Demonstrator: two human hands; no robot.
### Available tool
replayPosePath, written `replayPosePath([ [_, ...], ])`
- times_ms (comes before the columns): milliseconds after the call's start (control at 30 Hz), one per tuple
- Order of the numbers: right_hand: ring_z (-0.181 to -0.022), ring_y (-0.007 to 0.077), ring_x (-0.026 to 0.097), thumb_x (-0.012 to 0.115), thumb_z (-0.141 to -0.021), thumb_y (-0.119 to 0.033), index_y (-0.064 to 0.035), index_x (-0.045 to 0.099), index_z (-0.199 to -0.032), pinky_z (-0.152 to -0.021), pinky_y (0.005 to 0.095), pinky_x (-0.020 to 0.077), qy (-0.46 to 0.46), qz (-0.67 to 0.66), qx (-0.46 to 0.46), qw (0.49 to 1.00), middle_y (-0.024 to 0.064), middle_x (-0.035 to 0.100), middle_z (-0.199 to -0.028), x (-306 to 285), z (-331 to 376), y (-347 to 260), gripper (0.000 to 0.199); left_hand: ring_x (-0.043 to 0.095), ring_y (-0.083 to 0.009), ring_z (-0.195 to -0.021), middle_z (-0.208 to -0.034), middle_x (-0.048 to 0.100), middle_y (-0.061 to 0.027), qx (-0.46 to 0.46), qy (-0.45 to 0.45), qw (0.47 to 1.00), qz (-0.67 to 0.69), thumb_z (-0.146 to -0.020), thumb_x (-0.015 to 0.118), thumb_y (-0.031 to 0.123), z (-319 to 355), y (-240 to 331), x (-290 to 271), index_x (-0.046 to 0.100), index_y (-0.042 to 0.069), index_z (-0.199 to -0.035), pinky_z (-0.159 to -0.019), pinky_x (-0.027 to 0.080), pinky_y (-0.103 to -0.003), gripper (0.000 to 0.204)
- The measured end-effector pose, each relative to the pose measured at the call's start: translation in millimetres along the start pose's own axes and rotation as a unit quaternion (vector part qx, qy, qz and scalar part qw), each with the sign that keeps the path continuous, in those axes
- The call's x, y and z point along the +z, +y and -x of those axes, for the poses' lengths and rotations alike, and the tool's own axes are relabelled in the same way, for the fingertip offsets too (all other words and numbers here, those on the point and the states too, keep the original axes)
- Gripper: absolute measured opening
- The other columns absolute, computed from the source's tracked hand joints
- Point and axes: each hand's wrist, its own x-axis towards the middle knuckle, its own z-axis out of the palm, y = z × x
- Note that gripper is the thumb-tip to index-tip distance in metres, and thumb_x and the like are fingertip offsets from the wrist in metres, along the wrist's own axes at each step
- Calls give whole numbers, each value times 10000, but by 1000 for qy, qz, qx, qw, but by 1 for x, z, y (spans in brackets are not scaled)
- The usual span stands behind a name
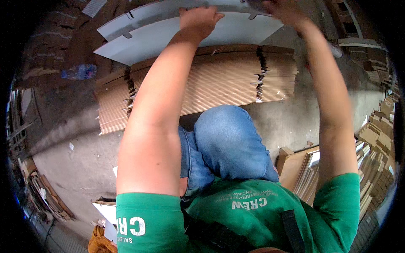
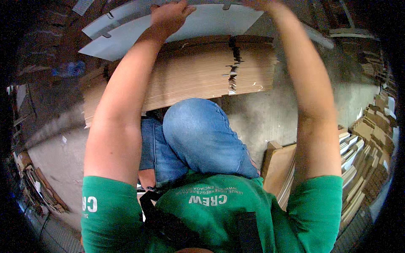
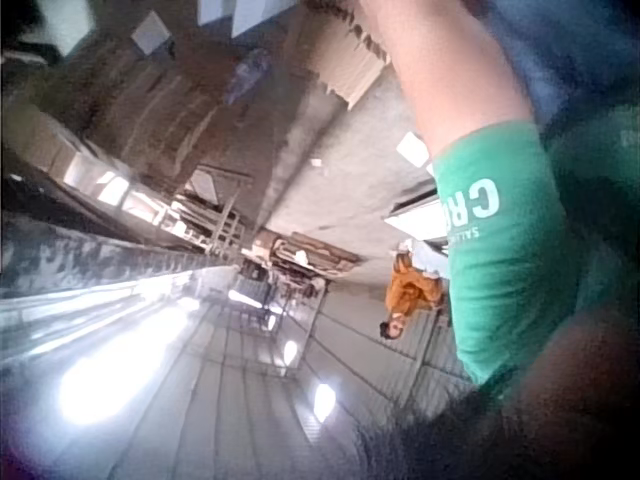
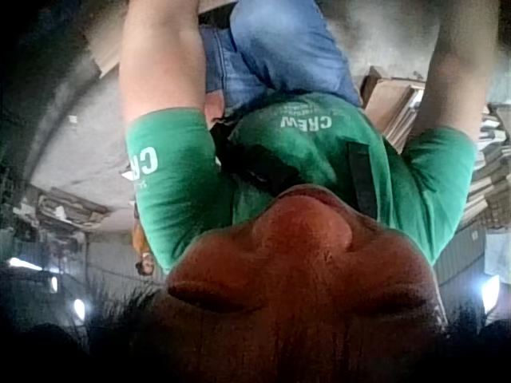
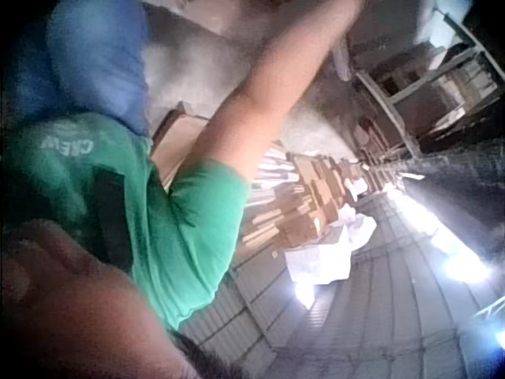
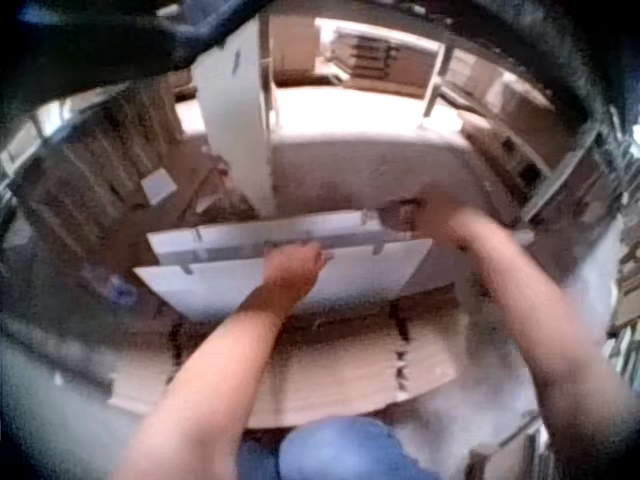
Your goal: The person sits on the floor in a workshop and sands the edges of white rectangular panels using a sanding block. They handle the panels one at a time, rubbing the sanding block along the edges and corners, then stacking the finished pieces. Another person is visible in the background handling similar materials.
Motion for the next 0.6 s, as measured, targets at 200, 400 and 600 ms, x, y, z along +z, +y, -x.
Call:
replayPosePath([
  [200,-566,135,515,523,-794,-335,-76,578,-1032,-494,283,421,-60,-45,-87,993,54,585,-685,35,-1,12,356,580,-248,-888,-890,623,-63,10,28,1000,-5,-868,361,448,7,-3,4,582,182,-977,-794,346,-536,363],
  [400,-531,87,422,514,-836,-347,-93,576,-1042,-478,232,366,110,-16,-75,991,27,568,-698,-12,7,58,332,576,-264,-908,-921,619,-71,15,16,1000,22,-854,421,398,-5,-3,11,593,180,-981,-832,347,-534,305],
  [600,-613,153,508,519,-831,-277,-25,565,-1015,-612,300,437,25,-230,-164,959,93,574,-706,31,2,-18,315,537,-244,-987,-1068,561,-79,-26,-95,995,23,-825,509,296,0,-32,-6,566,163,-1052,-858,381,-414,269],
])
